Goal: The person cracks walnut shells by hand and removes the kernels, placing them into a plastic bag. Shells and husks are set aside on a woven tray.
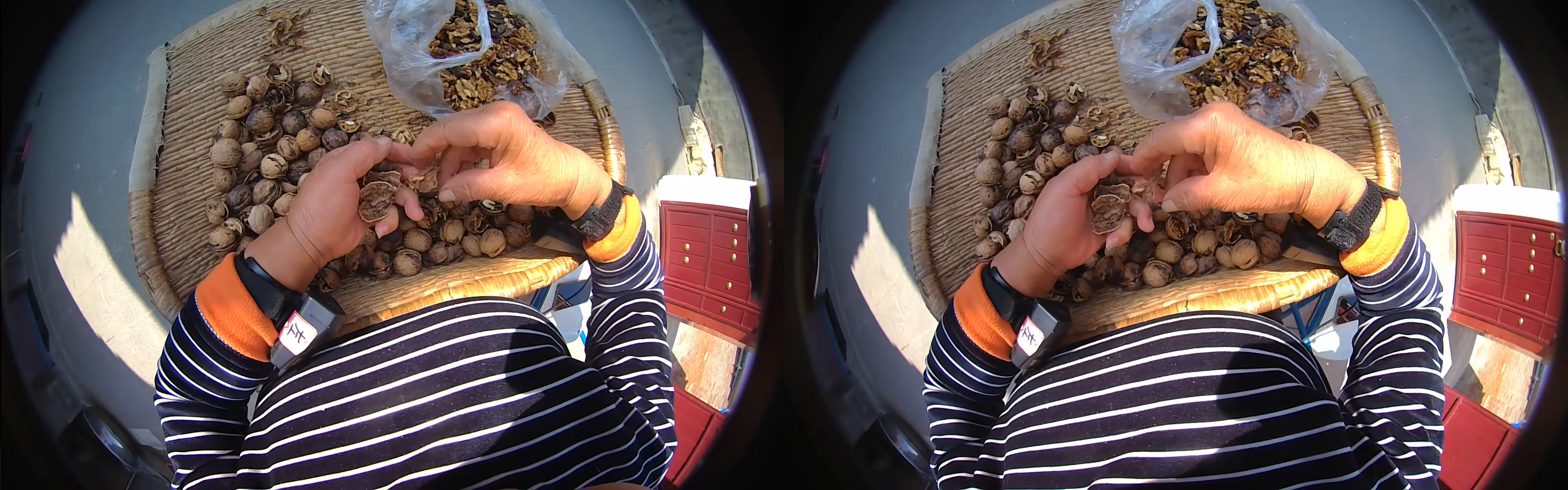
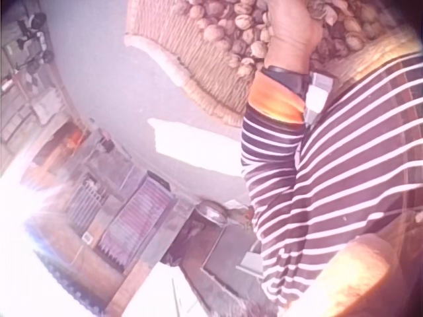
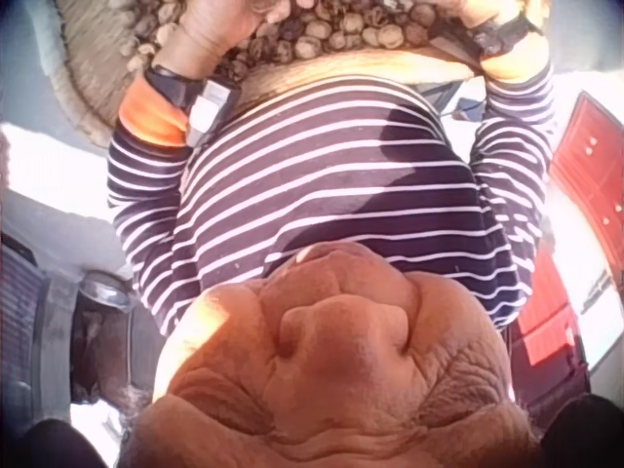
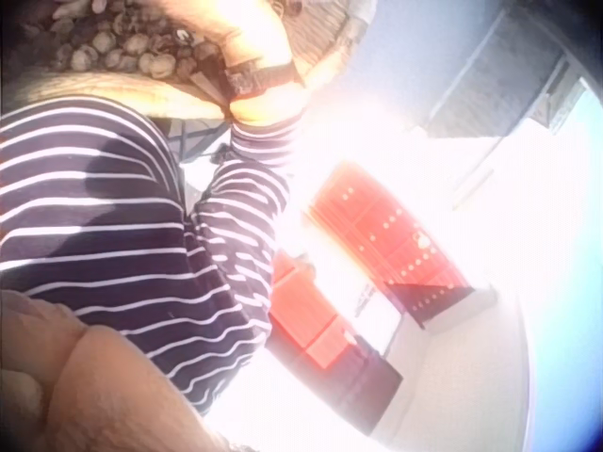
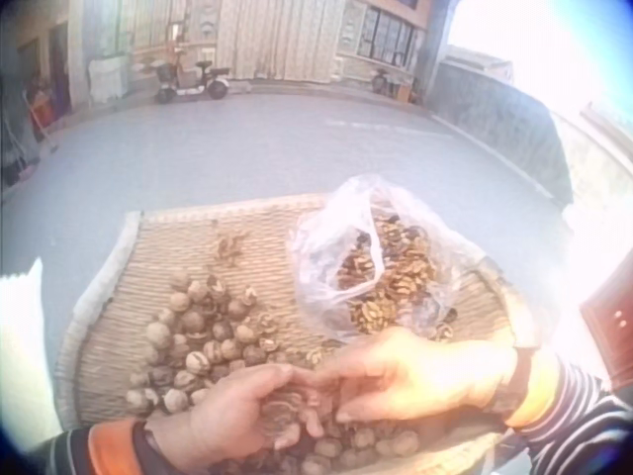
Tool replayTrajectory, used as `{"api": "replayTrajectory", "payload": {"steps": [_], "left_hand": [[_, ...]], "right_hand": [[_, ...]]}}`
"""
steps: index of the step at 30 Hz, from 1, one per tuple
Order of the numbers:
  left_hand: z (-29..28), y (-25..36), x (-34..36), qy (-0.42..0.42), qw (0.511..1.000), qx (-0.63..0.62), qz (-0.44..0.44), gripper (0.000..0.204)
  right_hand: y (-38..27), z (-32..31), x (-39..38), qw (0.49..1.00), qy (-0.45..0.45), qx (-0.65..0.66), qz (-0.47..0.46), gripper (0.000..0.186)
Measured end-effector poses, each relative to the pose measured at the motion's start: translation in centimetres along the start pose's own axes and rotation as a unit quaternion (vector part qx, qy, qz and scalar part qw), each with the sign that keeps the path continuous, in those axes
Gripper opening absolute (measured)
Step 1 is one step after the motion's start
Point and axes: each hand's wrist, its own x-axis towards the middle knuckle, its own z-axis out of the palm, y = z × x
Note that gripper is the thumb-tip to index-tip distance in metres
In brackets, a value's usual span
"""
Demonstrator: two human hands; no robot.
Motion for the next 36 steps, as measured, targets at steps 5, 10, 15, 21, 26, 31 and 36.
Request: {"api": "replayTrajectory", "payload": {"steps": [5, 10, 15, 21, 26, 31, 36], "left_hand": [[-0.4, 0.2, 0.1, 0.006, 1.000, -0.012, -0.001, 0.036], [-0.8, 1.6, -0.4, 0.095, 0.994, 0.014, 0.057, 0.030], [-0.8, 2.1, -0.7, 0.067, 0.996, 0.016, 0.065, 0.029], [-0.9, 2.0, -0.8, 0.074, 0.996, 0.017, 0.054, 0.028], [-1.0, 1.4, -0.5, 0.088, 0.995, 0.017, 0.046, 0.028], [-0.5, 0.4, 0.0, 0.013, 1.000, 0.018, -0.012, 0.037], [-0.8, 0.9, -0.1, -0.023, 1.000, 0.004, -0.016, 0.039]], "right_hand": [[0.8, -2.4, -0.4, 0.960, -0.037, -0.265, 0.077, 0.023], [3.6, -1.8, -0.8, 0.871, -0.128, -0.454, 0.139, 0.019], [4.8, -0.8, -0.1, 0.771, -0.192, -0.603, 0.076, 0.014], [4.9, 0.4, 0.3, 0.744, -0.245, -0.619, 0.055, 0.011], [3.0, -1.4, 0.6, 0.873, -0.110, -0.470, 0.066, 0.012], [0.6, -0.7, 0.0, 0.997, 0.010, -0.049, 0.052, 0.023], [2.1, -1.0, 0.6, 0.983, -0.023, -0.180, 0.014, 0.024]]}}
